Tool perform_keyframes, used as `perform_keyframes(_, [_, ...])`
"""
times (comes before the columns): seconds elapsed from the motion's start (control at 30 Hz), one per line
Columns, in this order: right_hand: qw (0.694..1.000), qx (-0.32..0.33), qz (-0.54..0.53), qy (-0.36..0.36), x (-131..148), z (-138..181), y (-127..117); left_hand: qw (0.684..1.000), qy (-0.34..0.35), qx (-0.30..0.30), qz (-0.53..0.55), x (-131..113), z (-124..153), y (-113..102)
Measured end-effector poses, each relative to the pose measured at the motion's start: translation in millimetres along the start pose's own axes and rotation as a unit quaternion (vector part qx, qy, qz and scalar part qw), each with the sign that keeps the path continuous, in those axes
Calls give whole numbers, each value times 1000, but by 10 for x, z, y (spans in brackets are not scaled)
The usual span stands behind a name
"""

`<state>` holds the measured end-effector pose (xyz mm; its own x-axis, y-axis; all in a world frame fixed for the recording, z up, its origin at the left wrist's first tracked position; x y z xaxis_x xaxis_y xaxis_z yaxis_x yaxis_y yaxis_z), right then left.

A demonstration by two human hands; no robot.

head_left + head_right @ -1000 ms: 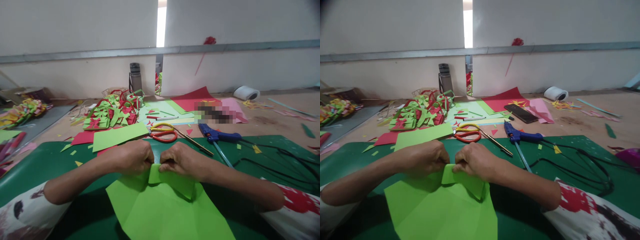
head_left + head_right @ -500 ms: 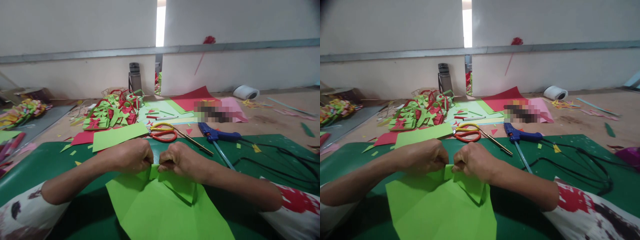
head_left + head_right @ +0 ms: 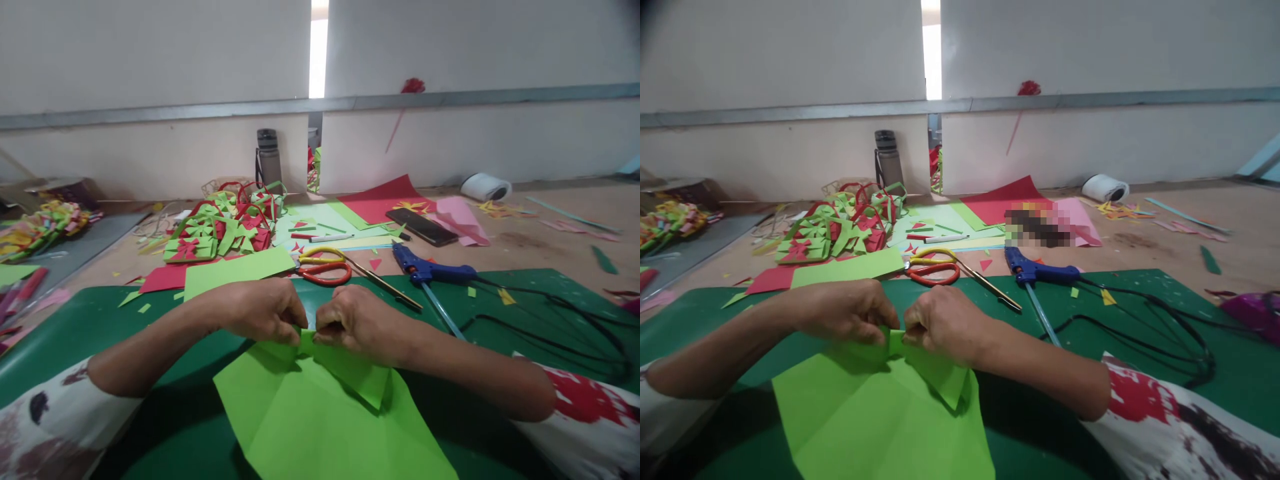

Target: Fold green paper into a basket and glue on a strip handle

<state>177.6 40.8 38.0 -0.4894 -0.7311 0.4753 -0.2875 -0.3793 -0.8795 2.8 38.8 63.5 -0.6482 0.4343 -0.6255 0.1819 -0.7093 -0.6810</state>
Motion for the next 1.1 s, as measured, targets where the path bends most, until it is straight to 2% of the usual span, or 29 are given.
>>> perform_keyframes(0.33, [1000,18,3,16,5,-10,-28,995,18,-81,-47,-15,-66,85])
perform_keyframes(0.57, [999,24,-45,2,-25,-8,-46,986,26,-121,-115,-78,-48,112])
perform_keyframes(0.77, [998,25,-45,-17,1,-4,-73,988,16,-98,-115,-79,-78,102])
perform_keyframes(0.9, [998,21,-50,-26,7,-26,-77,994,15,-85,-63,-58,-77,86])
perform_keyframes(1.1, [992,3,-123,-29,-21,-45,-64,995,-33,-90,-4,-70,-55,60])
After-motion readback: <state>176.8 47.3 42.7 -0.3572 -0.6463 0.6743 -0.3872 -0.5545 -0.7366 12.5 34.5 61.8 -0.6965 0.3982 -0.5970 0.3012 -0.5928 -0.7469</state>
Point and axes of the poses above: each hand's wrist, its own z-axis away from the middle knuckle, its own y-axis out of the palm, x = y × z, the point moved 1 cm from there along -z, towards the middle knuckle, and after that the axes turned 1 degree about x, right-handed, at the moved point
